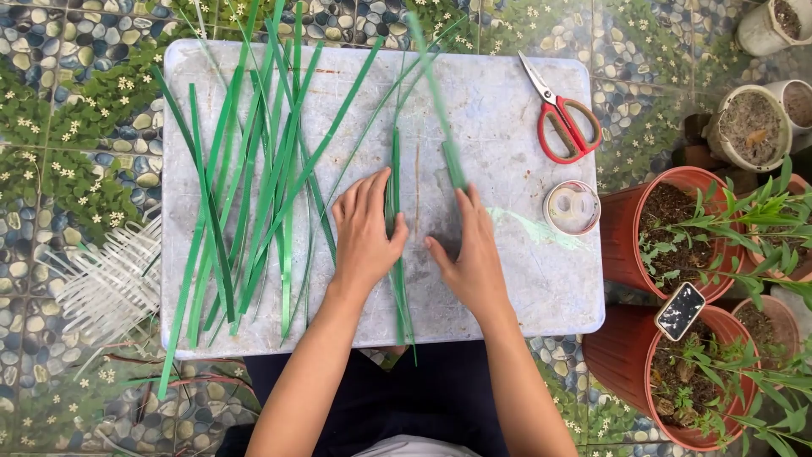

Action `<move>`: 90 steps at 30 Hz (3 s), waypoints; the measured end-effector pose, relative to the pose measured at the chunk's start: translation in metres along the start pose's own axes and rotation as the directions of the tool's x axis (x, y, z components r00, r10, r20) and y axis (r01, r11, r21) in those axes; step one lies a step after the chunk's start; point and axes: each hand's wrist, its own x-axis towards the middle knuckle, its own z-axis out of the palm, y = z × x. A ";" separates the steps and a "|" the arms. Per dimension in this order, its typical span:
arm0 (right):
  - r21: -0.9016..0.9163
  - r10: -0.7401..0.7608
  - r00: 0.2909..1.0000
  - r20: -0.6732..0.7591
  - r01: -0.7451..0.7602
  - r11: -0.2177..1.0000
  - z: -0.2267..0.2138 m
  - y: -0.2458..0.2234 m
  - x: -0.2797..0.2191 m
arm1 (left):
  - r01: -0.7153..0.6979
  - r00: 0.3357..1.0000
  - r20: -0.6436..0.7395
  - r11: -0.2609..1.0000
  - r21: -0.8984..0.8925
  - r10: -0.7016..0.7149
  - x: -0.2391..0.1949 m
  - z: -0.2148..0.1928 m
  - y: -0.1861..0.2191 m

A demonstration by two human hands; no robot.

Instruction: The person gathers a bundle of green plastic plant ties on a white tray, separates them, and arranges several into curved and V-shaped forms. They then pick up a roll of clear tape and begin wrapping a tie around the tape roll.

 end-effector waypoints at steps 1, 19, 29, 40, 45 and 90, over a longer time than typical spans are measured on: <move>0.001 0.001 1.000 -0.003 -0.001 1.000 -0.004 -0.006 0.003 | -0.003 1.000 0.001 1.000 0.000 0.003 0.000 0.000 0.000; 0.070 0.056 0.993 0.108 -0.064 0.995 0.052 0.023 0.029 | 0.030 0.965 -0.249 0.978 -0.207 -0.082 0.002 0.010 -0.014; 0.477 -0.081 0.982 -0.171 0.154 0.865 0.051 0.001 0.026 | -0.026 0.965 -0.258 0.970 -0.240 -0.038 0.002 0.002 -0.005; 0.107 -0.130 0.976 -0.174 0.150 0.983 0.056 0.002 0.022 | -0.018 0.997 -0.078 0.882 -0.471 -0.021 -0.004 -0.016 0.005; 0.396 -0.139 0.976 -0.166 0.195 0.897 0.053 0.007 0.023 | -0.111 0.988 -0.139 0.914 -0.391 0.061 -0.001 -0.009 0.002; -0.088 -0.102 0.992 -0.070 0.096 0.991 0.047 0.023 0.047 | -0.021 0.995 -0.095 1.000 -0.020 0.019 0.002 0.006 -0.009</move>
